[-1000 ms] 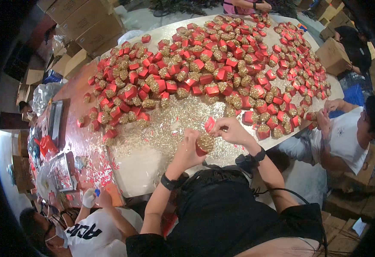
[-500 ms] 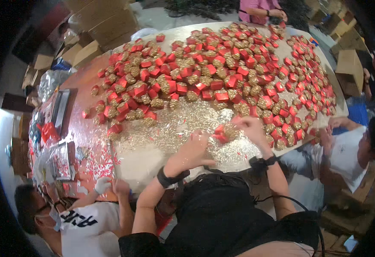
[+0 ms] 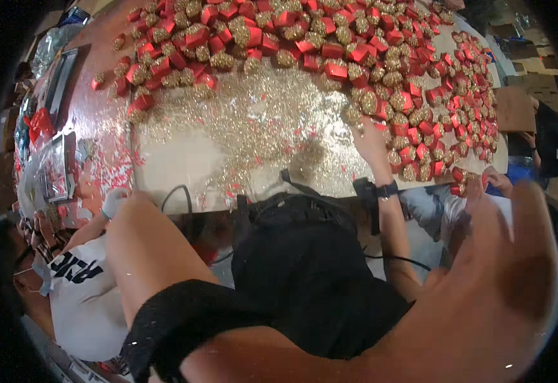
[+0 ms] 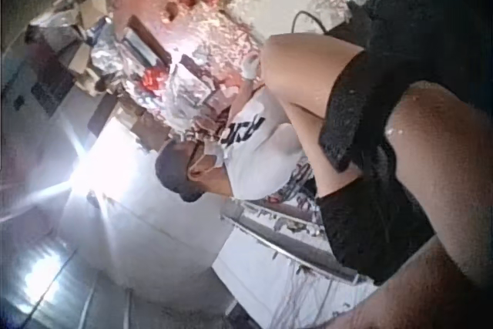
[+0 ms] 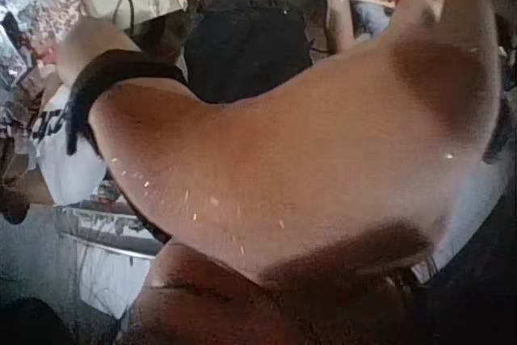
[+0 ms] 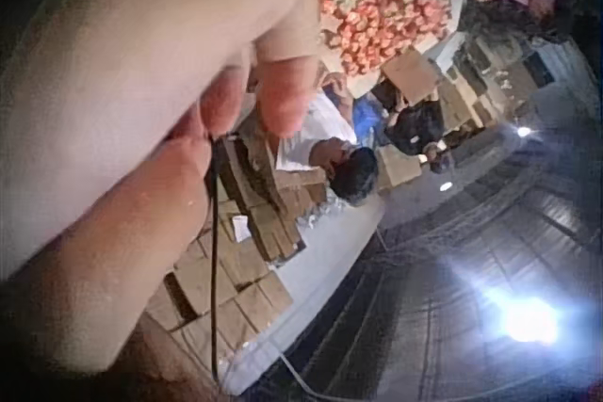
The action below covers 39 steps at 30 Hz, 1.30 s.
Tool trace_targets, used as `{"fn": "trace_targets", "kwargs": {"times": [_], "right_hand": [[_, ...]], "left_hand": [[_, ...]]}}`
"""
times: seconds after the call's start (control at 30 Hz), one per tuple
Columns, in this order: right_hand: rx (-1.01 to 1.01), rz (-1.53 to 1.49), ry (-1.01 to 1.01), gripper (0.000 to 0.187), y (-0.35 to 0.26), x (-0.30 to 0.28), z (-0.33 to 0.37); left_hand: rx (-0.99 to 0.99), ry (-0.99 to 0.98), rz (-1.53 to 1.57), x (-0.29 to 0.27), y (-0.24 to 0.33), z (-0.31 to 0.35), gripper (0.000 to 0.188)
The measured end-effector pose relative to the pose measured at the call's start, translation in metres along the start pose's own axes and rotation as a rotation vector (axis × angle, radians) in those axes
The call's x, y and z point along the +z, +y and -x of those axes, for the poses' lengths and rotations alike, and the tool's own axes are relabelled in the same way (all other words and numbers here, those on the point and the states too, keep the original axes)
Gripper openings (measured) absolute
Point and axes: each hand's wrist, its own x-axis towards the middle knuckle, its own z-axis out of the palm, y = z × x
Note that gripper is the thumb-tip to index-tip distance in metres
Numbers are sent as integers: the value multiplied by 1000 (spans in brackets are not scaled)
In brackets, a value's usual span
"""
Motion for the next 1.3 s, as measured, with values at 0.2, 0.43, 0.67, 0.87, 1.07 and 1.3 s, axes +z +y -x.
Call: {"fn": "trace_targets", "kwargs": {"times": [0.2,0.43,0.67,0.87,1.07,1.3], "right_hand": [[-183,-78,-257,27,-17,40,2],[-179,102,-492,34,33,111,-1],[-65,54,-45,52,84,111,-49],[-86,89,113,53,63,105,-91],[-406,328,21,19,38,130,-69],[-387,-269,-122,34,-27,114,1]], "left_hand": [[-38,-58,-195,11,-22,-15,20],[-35,-45,-419,-2,-42,-40,19],[-164,995,-1401,-149,-112,32,25],[-711,1401,-1069,-203,-229,155,48],[-636,1561,-1284,-229,-288,180,75],[-680,1286,-1427,-277,-309,113,78]]}}
